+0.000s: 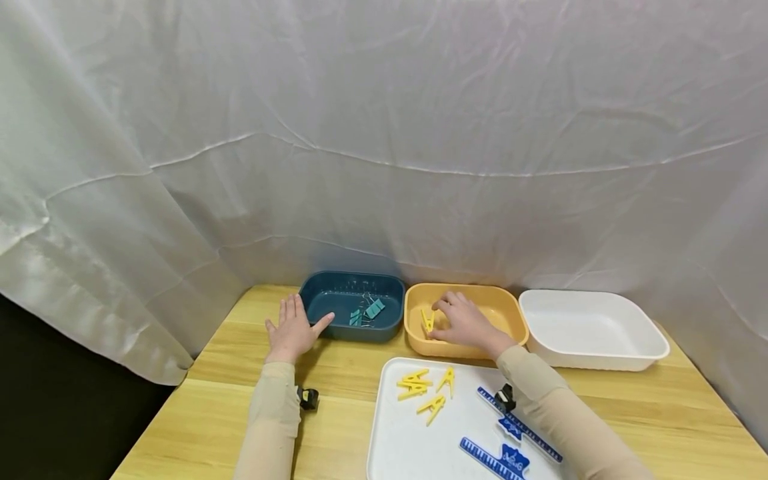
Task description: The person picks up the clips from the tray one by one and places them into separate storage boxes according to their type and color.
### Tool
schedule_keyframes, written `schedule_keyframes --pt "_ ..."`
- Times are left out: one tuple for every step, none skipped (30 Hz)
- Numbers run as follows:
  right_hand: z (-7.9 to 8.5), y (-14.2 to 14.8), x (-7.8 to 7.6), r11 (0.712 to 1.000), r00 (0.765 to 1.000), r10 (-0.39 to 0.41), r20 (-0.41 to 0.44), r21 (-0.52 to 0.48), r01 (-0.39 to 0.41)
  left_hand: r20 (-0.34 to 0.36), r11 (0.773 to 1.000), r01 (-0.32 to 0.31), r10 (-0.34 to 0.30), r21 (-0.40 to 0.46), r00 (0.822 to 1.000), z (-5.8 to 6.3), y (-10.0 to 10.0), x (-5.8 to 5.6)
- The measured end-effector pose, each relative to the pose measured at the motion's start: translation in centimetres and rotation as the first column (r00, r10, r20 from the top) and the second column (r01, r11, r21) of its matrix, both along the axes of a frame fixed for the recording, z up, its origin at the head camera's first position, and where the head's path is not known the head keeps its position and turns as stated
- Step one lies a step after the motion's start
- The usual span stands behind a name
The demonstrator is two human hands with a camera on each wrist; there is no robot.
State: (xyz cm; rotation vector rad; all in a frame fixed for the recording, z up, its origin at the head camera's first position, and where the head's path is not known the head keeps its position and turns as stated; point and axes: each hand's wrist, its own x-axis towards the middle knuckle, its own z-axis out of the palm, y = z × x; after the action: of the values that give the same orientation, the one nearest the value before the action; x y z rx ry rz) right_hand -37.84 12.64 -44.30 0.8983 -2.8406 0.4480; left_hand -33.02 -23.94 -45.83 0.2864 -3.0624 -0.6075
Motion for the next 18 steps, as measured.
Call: schedule_keyframes --pt "-0.1 -0.1 -0.1 1.000 1.000 -0.003 0.010 0.003 0.003 0.002 1.000 0.000 0.000 -0.001 1.000 0.0 0.0 0.0" --pt "-0.1 -0.1 -0.1 1.000 1.000 -0.008 0.019 0.005 0.008 0.002 1.000 -0.001 0.001 0.000 1.000 0.0 0.0 0.0" --pt "-0.1 -0.2 -0.1 1.000 1.000 -0.011 0.025 0.008 0.011 0.004 1.000 -0.001 0.001 -0.001 1.000 0.0 0.0 0.0" --pt "-0.1 -0.2 -0.2 1.000 0.999 -0.014 0.035 0.007 0.014 0.004 1.000 0.000 0.000 -0.004 1.000 -0.1 0.0 0.0" --pt "-0.1 -0.3 -0.2 1.000 0.999 -0.017 0.043 0.007 0.016 0.004 1.000 0.000 0.000 -0.002 1.000 0.0 0.0 0.0" --pt "-0.1 -0.3 -0.3 1.000 0.999 -0.018 0.051 0.005 0.017 0.004 1.000 0.001 -0.001 -0.002 1.000 0.0 0.0 0.0" --pt "-0.2 -0.4 -0.4 1.000 0.998 -0.017 0.054 0.001 0.016 0.003 1.000 0.000 0.000 0.003 1.000 0.0 0.0 0.1" --pt "-0.2 -0.5 -0.4 1.000 0.998 -0.017 0.059 0.001 0.017 0.003 1.000 -0.001 0.001 0.008 1.000 0.1 0.0 0.1" --pt "-0.3 -0.6 -0.5 1.000 0.998 -0.018 0.065 0.002 0.018 0.003 1.000 -0.002 0.002 0.011 1.000 0.1 0.0 0.1" --pt "-0.3 -0.7 -0.6 1.000 0.997 -0.019 0.074 0.001 0.019 0.003 1.000 -0.001 0.001 0.015 1.000 0.1 -0.1 0.2" --pt "-0.4 -0.7 -0.8 1.000 0.997 -0.018 0.078 0.003 0.018 0.005 1.000 -0.002 0.002 0.017 1.000 0.2 -0.1 0.2" --pt "-0.5 -0.8 -0.9 1.000 0.996 -0.017 0.082 0.007 0.017 0.008 1.000 -0.002 0.002 0.017 1.000 0.2 -0.1 0.3" --pt "-0.6 -0.9 -1.0 1.000 0.996 -0.017 0.087 0.011 0.016 0.007 1.000 -0.002 0.002 0.013 1.000 0.2 -0.2 0.3" --pt "-0.6 -0.9 -1.1 1.000 0.996 -0.013 0.087 0.016 0.011 0.009 1.000 -0.002 0.001 0.009 1.000 0.2 -0.2 0.4" --pt "-0.7 -1.0 -1.1 1.000 0.996 -0.010 0.093 0.016 0.009 0.011 1.000 -0.001 0.001 0.005 1.000 0.2 -0.2 0.4" --pt "-0.7 -1.0 -1.2 1.000 0.995 -0.006 0.095 0.017 0.005 0.013 1.000 -0.001 0.001 -0.001 1.000 0.2 -0.3 0.5" --pt "-0.8 -1.0 -1.2 1.000 0.995 -0.002 0.097 0.020 0.000 0.013 1.000 -0.002 0.002 -0.006 1.000 0.2 -0.3 0.5" --pt "-0.8 -1.0 -1.3 1.000 0.995 0.002 0.100 0.022 -0.004 0.014 1.000 -0.003 0.003 -0.008 1.000 0.2 -0.3 0.5"
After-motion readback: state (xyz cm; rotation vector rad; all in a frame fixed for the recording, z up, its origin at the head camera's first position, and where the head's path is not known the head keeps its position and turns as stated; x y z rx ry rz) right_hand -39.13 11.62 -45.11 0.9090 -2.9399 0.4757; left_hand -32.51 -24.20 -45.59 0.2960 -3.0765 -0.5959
